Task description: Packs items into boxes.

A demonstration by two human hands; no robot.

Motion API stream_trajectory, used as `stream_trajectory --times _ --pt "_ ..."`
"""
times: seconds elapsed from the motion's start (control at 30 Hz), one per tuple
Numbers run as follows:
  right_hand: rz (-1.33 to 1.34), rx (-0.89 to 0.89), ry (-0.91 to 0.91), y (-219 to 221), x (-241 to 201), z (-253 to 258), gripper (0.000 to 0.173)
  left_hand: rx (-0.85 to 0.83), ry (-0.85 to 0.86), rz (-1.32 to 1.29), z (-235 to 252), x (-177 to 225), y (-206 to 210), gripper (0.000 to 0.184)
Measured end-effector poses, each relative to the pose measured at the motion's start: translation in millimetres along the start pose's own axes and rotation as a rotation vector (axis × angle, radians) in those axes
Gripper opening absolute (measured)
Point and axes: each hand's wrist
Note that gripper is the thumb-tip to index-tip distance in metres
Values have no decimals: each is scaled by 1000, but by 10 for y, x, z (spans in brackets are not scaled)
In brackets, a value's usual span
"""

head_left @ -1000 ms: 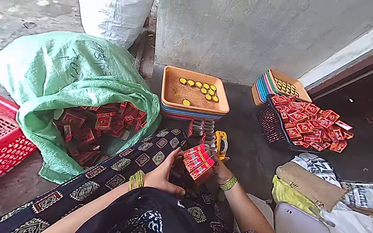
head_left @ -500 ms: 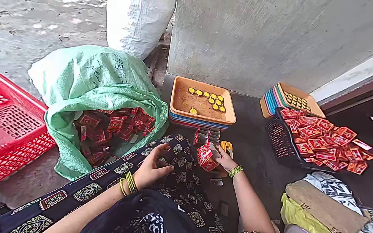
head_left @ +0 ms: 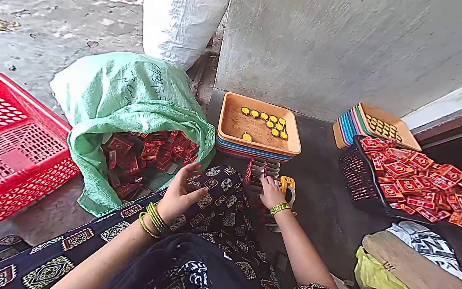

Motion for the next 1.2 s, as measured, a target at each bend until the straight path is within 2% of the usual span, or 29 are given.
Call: stream_trajectory --times 0.03,0.13,0.17,0.23,0.27,0.37,0.43,0.5,0.57,0.63,0.7,0.8,0.87,0.9,0.97,1.03,1.13,1.2 --pt "5 -6 0 -39 -1 -59 67 37 -4 20 14 50 -69 77" --pt "-37 -171 -70 -82 -69 -269 30 173 -31 97 48 218 -345 76" --pt "-80 -299 -85 -77 -128 -333 25 217 -48 123 50 260 -450 76" --pt "-146 -566 -59 22 -275 -440 26 300 -89 134 48 308 -638 73" --pt "-160 -638 -32 122 -318 -479 29 337 -108 119 60 308 -724 71" --pt "-102 -594 4 384 -351 -484 42 438 -136 62 110 269 -1000 71" --pt "-69 -544 71 371 -434 -457 47 521 -137 36 134 261 -1209 70" --pt "-139 -585 49 292 -479 -420 46 600 -176 4 139 265 -1443 70" --pt "-261 -657 -16 125 -473 -328 38 677 -227 -18 130 235 -1678 69" --pt "-271 -665 -49 -203 -490 -174 33 756 -281 -44 116 186 -1866 64" --pt "-181 -455 -127 -603 -624 -90 28 820 -343 -68 115 59 -1995 59" --pt "22 -100 -414 -1071 -1205 67 24 771 -478 -105 165 -251 -2101 53" --pt "205 -88 -587 -1127 -1772 296 27 677 -586 -87 203 -454 -2103 50" --pt "312 -190 -616 -1078 -2081 440 28 633 -635 -51 222 -531 -2088 47" --pt "529 -519 -526 -862 -2709 774 33 575 -725 62 254 -678 -2082 43" --pt "667 -726 -332 -505 -3283 1156 41 533 -810 192 273 -791 -2127 47" --pt "766 -660 -71 89 -3921 1631 48 480 -894 267 261 -851 -2152 57" --pt "701 -514 -30 401 -4167 1849 53 447 -917 246 266 -870 -2122 59"
Point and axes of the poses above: each hand's wrist, its own z-axis towards the middle knuckle, its own y-axis out of the palm, x = y × z
